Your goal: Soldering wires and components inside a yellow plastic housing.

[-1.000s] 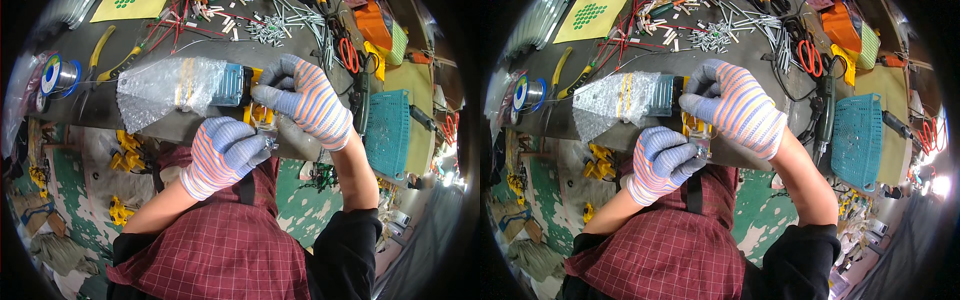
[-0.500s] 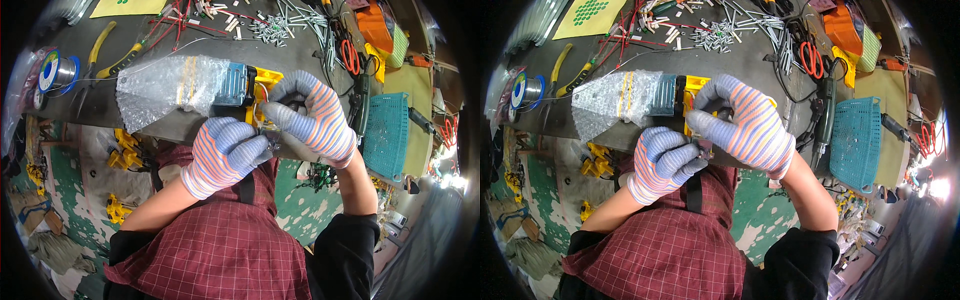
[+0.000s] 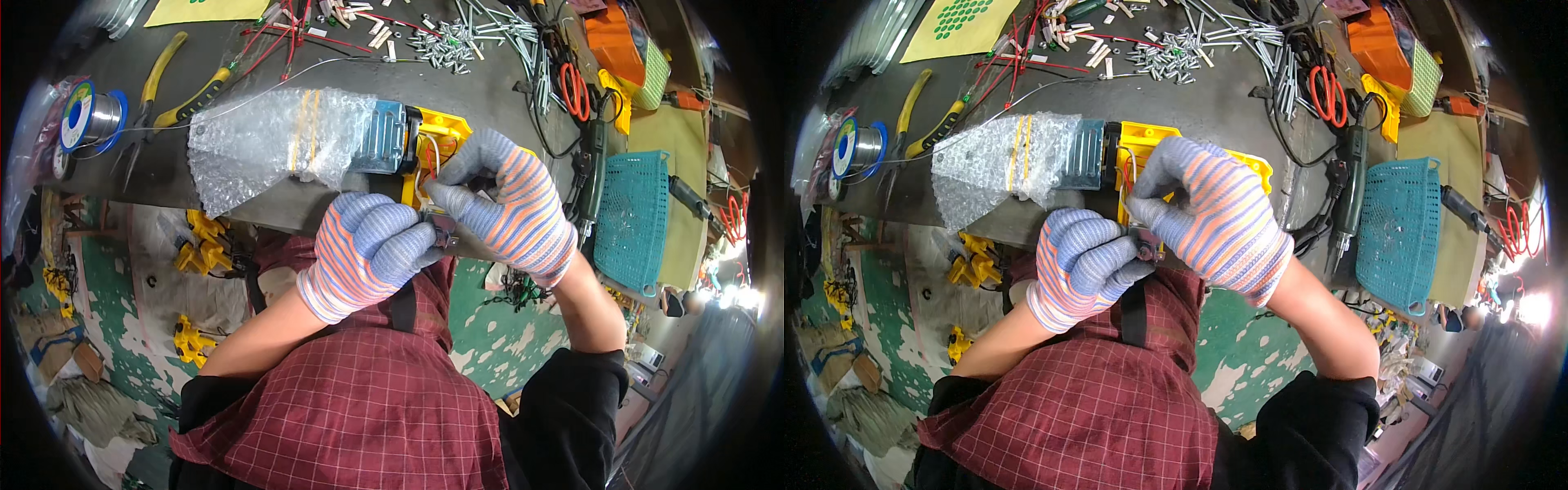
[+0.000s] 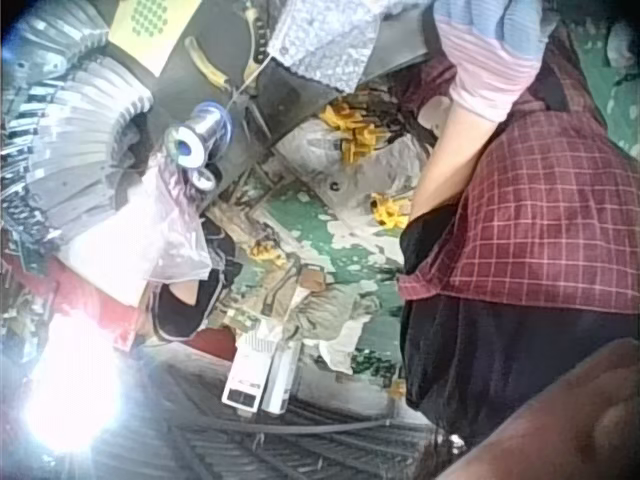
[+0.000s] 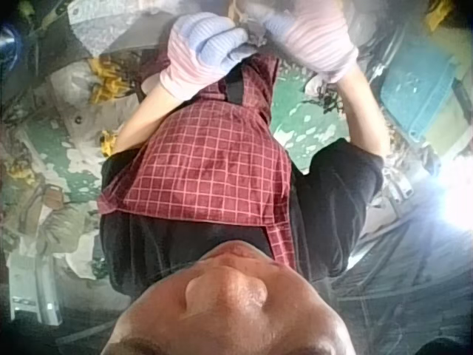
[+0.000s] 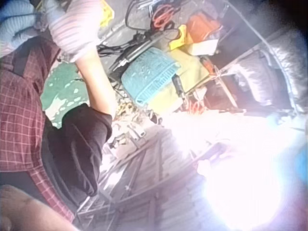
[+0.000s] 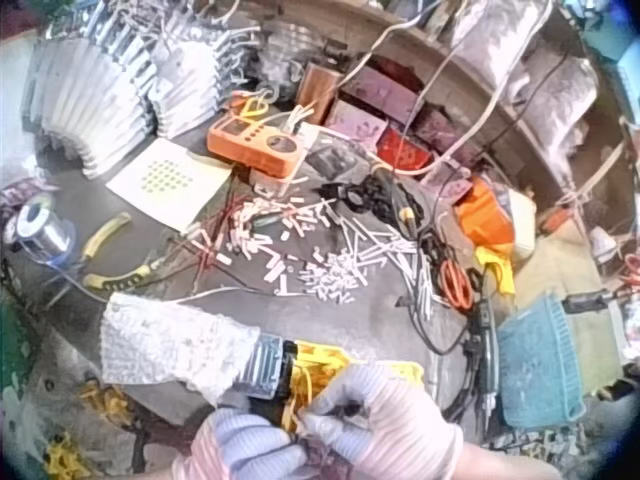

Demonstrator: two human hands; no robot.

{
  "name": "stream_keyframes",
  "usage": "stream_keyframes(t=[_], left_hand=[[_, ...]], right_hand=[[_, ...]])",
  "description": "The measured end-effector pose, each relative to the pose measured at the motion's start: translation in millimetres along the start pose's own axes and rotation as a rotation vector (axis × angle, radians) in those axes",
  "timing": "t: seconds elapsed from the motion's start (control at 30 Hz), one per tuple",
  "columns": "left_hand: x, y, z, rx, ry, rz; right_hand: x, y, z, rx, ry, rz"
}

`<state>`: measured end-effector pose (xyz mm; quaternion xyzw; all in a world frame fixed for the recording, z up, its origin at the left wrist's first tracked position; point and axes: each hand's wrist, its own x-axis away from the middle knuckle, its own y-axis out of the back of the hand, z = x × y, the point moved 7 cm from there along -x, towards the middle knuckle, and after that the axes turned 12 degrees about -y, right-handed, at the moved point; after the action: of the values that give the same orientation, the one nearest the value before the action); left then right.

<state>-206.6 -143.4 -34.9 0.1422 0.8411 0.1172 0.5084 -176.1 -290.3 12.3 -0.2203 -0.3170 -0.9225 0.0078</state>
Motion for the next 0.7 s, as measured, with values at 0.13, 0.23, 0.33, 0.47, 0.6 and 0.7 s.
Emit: stream_keyframes(t=[0.13,0.23,0.33,0.47,0.6,0.7], left_hand=[[-5,0,2,0.004,0.023,0.044],[-8,-2,3,0.042,0.023,0.032],[-7,-2,4,0.03,0.036,0.035],[-5,-1,1,0.021,0.013,0.07],[-10,1,4,0.034,0.043,0.122],[-17,4,4,0.062,0.054,0.158]], right_hand=[[-13,3,15,0.253,0.031,0.144],[-16,1,11,0.162,-0.032,0.225],[-14,1,14,0.152,0.088,0.089],[-12,-3,20,0.277,0.128,0.131],[-4,-2,26,0.418,0.269,0.084],[29,22,19,0.252,0.463,-0.37]])
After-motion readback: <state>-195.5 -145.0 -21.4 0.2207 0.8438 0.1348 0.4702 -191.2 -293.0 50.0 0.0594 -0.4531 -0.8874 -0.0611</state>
